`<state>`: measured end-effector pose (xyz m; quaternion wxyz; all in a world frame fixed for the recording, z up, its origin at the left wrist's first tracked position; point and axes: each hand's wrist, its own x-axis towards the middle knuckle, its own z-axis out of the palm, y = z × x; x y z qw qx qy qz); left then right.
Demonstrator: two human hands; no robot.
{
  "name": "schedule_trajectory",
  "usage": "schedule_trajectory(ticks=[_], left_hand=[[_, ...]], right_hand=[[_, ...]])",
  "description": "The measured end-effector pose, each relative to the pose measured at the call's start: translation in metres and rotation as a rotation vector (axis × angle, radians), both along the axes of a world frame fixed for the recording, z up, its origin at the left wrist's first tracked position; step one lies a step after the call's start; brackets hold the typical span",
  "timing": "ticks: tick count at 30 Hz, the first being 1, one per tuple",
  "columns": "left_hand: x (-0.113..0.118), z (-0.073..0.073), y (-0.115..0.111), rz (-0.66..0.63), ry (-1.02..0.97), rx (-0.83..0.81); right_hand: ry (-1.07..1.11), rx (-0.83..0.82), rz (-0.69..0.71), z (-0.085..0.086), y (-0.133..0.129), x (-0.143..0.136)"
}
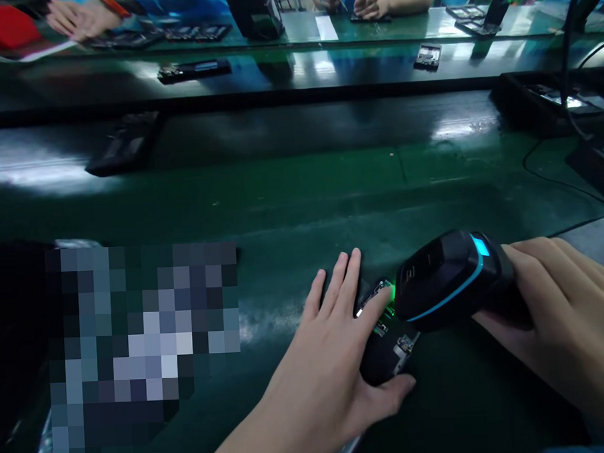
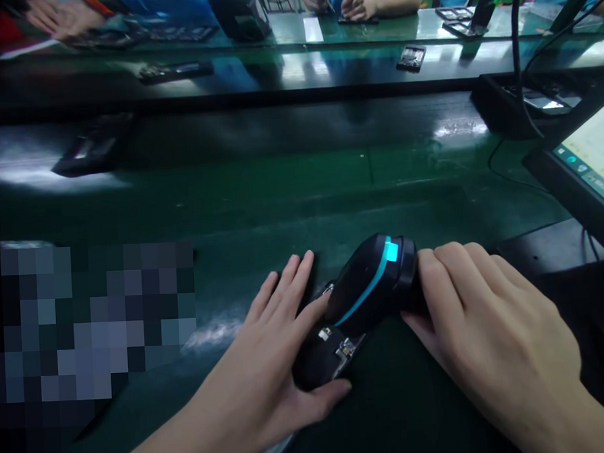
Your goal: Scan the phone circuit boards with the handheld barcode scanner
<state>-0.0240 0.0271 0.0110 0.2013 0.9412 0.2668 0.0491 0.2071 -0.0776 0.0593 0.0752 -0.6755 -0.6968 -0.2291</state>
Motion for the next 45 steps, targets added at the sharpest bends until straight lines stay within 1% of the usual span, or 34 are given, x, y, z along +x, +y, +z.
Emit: schedule_trajectory(ticks=[24,31,45], left_hand=[[0.002,0.004,0.001,-0.003,0.012,-0.043],[0.000,0.004,0.002,-0.001,0.021,-0.055],[0.002,0.005,0.002,-0.009,0.028,-0.042]], right_hand=[[0.056,-0.045,0.001,-0.003,-0.001,0.001],[0.066,-0.023,-0.025,-0.002,-0.001,0.001],[0.001,-0.046,0.076,0.009,0.000,0.002]])
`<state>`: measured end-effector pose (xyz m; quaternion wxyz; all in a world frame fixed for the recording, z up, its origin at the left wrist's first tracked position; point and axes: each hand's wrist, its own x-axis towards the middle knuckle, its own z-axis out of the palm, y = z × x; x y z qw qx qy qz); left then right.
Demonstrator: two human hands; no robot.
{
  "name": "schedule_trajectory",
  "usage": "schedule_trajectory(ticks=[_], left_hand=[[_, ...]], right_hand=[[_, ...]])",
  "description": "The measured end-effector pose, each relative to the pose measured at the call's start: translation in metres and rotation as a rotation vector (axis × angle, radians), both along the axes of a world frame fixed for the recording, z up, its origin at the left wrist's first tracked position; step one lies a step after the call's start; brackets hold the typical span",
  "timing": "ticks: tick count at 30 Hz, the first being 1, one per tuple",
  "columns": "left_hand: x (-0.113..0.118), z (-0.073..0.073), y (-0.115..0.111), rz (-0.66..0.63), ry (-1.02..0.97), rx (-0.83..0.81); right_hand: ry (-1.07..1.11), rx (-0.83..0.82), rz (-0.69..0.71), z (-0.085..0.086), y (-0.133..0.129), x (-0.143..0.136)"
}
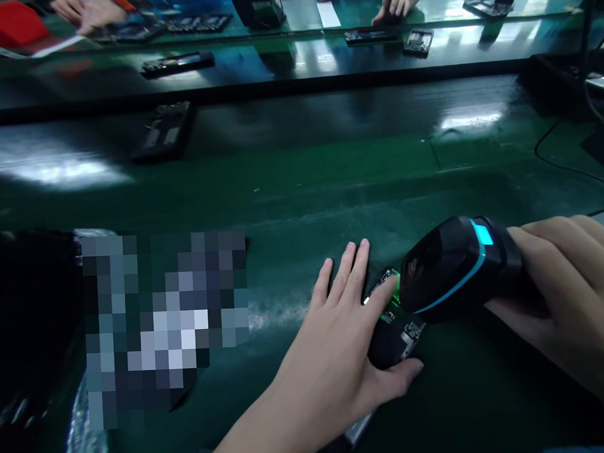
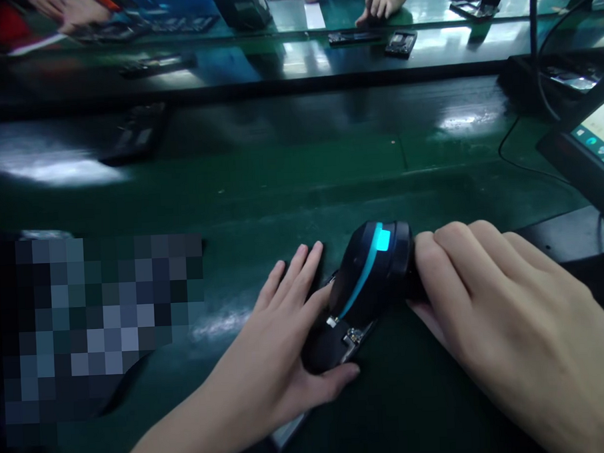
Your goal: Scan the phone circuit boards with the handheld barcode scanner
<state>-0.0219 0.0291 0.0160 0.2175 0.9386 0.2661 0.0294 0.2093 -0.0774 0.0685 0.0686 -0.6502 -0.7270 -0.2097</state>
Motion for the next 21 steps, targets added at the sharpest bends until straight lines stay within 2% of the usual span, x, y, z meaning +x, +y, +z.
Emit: schedule_trajectory(ticks=[2,3,5,7,8,10,11,13,16,21], left_hand=[[0.000,0.002,0.000,0.001,0.012,-0.001],[0.000,0.004,0.000,0.009,0.016,0.003],[0.002,0.011,-0.002,0.024,0.024,0.016],[0.006,0.018,-0.007,0.039,0.037,0.032],[0.009,0.021,-0.010,0.048,0.042,0.040],[0.017,0.022,-0.019,0.101,0.035,0.055],[0.022,0.020,-0.023,0.150,0.021,0.062],[0.030,0.012,-0.030,0.263,-0.024,0.064],[0.040,0.002,-0.037,0.396,-0.094,0.026],[0.050,0.001,-0.036,0.547,-0.094,-0.070]], right_hand=[[0.059,0.045,-0.056,0.001,0.000,0.002],[0.147,0.074,-0.130,0.001,0.000,0.003],[0.462,0.074,-0.326,0.000,0.003,0.009],[0.952,-0.130,-0.472,-0.005,0.007,0.016],[1.207,-0.266,-0.494,-0.008,0.009,0.019],[1.604,-0.455,-0.465,-0.015,0.014,0.025],[1.726,-0.474,-0.434,-0.019,0.016,0.027],[1.829,-0.420,-0.381,-0.026,0.018,0.029],[1.862,-0.387,-0.320,-0.034,0.017,0.029],[1.880,-0.364,-0.309,-0.041,0.017,0.029]])
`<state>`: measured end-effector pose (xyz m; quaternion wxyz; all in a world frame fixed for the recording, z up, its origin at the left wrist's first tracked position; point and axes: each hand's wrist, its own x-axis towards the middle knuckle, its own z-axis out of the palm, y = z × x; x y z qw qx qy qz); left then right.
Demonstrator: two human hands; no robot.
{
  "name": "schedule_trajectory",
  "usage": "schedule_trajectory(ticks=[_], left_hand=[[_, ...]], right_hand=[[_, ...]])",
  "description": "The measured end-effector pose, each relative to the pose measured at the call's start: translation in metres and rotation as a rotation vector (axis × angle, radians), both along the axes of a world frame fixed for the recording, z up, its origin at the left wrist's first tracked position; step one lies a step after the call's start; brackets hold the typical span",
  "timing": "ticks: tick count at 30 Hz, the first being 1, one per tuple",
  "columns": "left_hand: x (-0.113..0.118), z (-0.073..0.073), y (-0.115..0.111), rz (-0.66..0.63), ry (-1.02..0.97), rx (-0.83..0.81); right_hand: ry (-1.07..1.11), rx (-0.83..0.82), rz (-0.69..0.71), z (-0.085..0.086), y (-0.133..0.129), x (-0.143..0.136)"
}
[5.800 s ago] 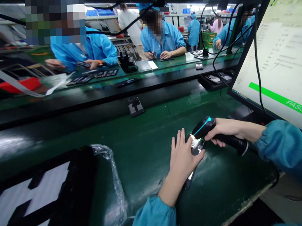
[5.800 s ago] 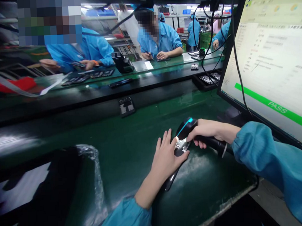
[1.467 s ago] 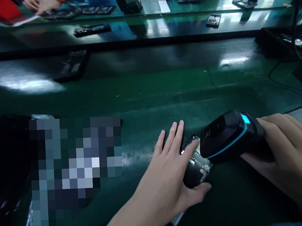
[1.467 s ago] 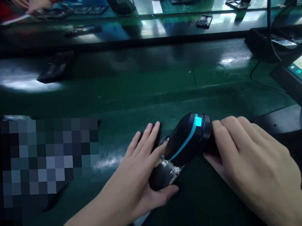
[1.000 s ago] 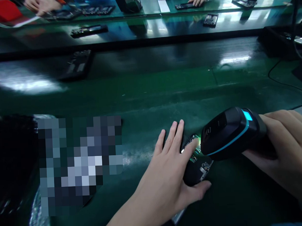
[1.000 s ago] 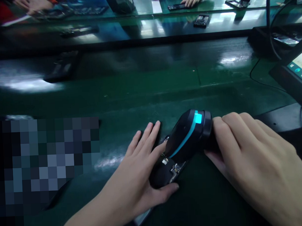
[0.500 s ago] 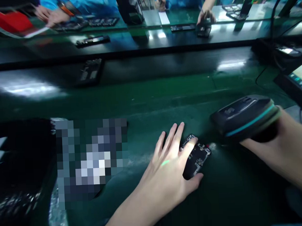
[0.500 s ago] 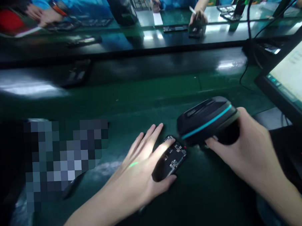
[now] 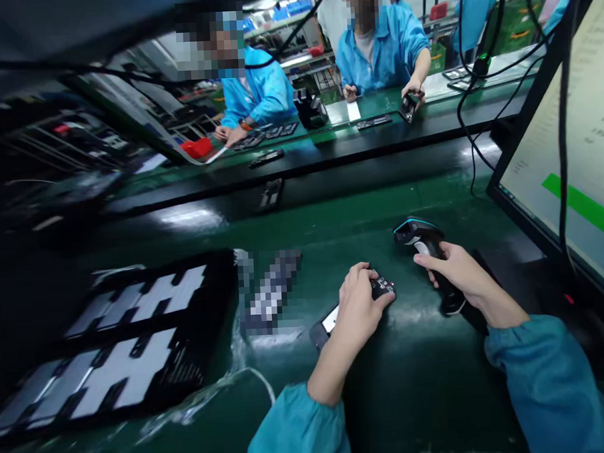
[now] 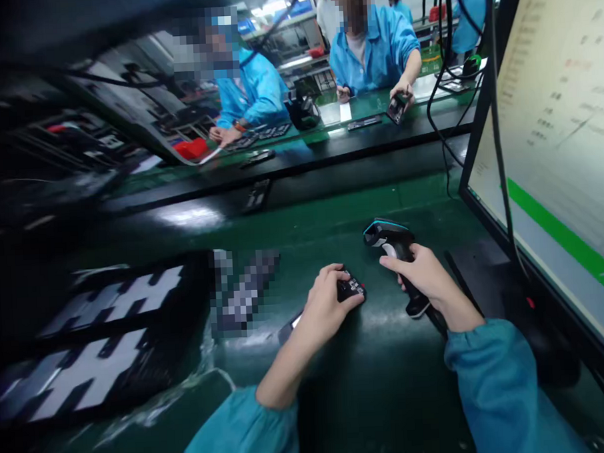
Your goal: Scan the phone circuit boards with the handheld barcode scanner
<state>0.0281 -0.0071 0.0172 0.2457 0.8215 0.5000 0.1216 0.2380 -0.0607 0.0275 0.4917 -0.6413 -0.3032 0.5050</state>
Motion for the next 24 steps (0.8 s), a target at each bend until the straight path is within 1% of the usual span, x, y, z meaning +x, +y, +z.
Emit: schedule_trajectory(ticks=[2,6,11,13,17,19,21,24], left_hand=[[0.003,0.000,0.003,0.027,0.017,-0.034],[0.008,0.002,0.009,0.027,0.078,-0.057],[0.010,0.014,0.005,0.022,0.176,0.057],[0.009,0.016,0.004,0.020,0.202,0.100],[0.006,0.010,0.009,-0.033,0.160,0.181],[0.006,0.007,0.014,-0.081,0.160,0.200],[0.007,0.008,0.017,-0.127,0.212,0.208],[0.013,0.014,0.017,-0.160,0.345,0.224]], right_hand=[[0.004,-0.006,-0.010,-0.001,0.001,0.000],[0.003,-0.009,-0.029,-0.003,0.002,0.000],[0.015,0.012,-0.026,-0.007,0.003,0.000],[0.016,0.018,-0.025,-0.007,0.003,0.000],[0.015,0.034,-0.030,-0.009,0.003,-0.001],[0.013,0.037,-0.029,-0.010,0.003,-0.002],[0.007,0.037,-0.029,-0.011,0.004,-0.002],[-0.005,0.037,-0.029,-0.014,0.005,-0.001]])
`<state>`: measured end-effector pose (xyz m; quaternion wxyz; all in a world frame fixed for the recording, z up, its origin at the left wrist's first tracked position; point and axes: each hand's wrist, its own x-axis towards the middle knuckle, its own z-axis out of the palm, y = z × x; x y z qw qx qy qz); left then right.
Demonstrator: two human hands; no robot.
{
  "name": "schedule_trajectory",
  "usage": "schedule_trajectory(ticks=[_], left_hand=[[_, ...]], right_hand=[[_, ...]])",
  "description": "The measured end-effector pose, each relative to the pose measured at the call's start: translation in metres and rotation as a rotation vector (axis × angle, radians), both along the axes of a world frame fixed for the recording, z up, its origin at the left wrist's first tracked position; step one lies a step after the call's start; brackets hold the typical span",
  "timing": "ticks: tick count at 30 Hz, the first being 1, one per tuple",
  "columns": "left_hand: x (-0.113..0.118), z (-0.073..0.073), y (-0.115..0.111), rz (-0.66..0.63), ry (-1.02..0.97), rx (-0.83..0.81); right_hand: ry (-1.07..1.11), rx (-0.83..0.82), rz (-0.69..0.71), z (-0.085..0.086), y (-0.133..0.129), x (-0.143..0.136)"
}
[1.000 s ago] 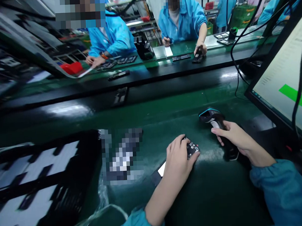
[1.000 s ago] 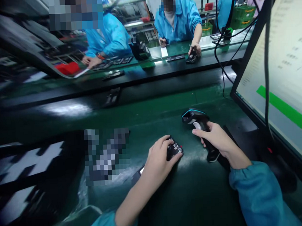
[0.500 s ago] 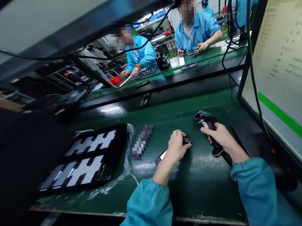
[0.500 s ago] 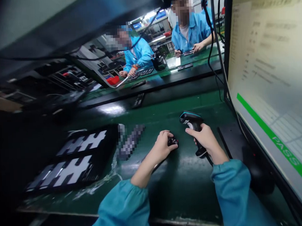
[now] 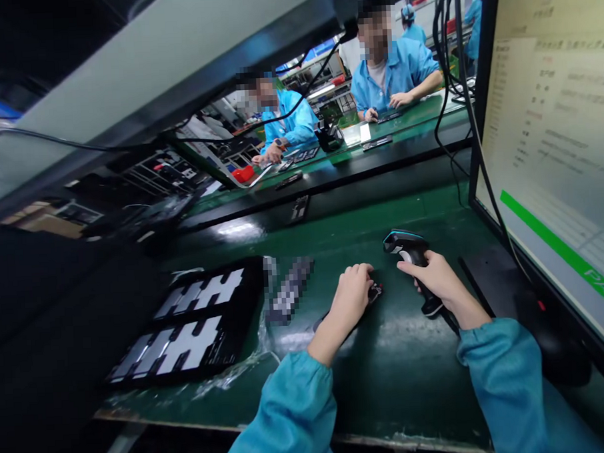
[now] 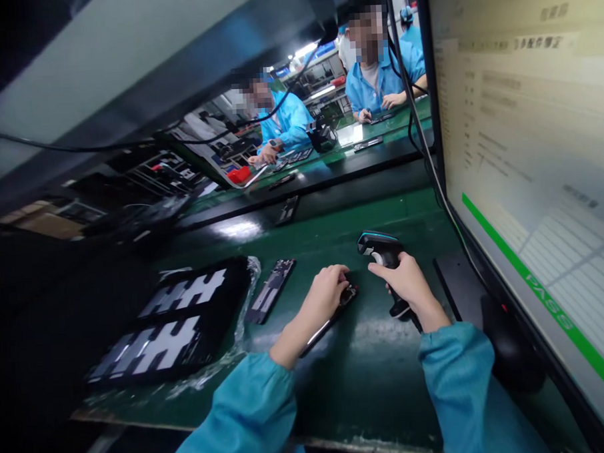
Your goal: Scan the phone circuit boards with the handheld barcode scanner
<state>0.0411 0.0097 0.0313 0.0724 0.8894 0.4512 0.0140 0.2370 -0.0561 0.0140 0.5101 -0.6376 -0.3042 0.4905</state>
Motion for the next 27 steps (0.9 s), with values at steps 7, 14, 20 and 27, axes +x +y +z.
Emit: schedule_trajectory(ticks=[7,14,20,27], left_hand=[[0.012,0.012,-0.009,0.030,0.118,0.046],[0.015,0.008,-0.008,0.010,0.078,-0.003],[0.008,0.026,0.000,0.028,-0.110,-0.030],[0.056,0.052,-0.020,0.234,-1.281,-0.737]], right_hand=[[-0.004,0.003,0.014,-0.005,0.001,0.003],[-0.020,-0.001,0.027,-0.005,-0.001,0.004],[-0.008,0.004,-0.007,0.001,0.002,0.005],[0.220,0.178,0.027,0.057,-0.088,0.011]])
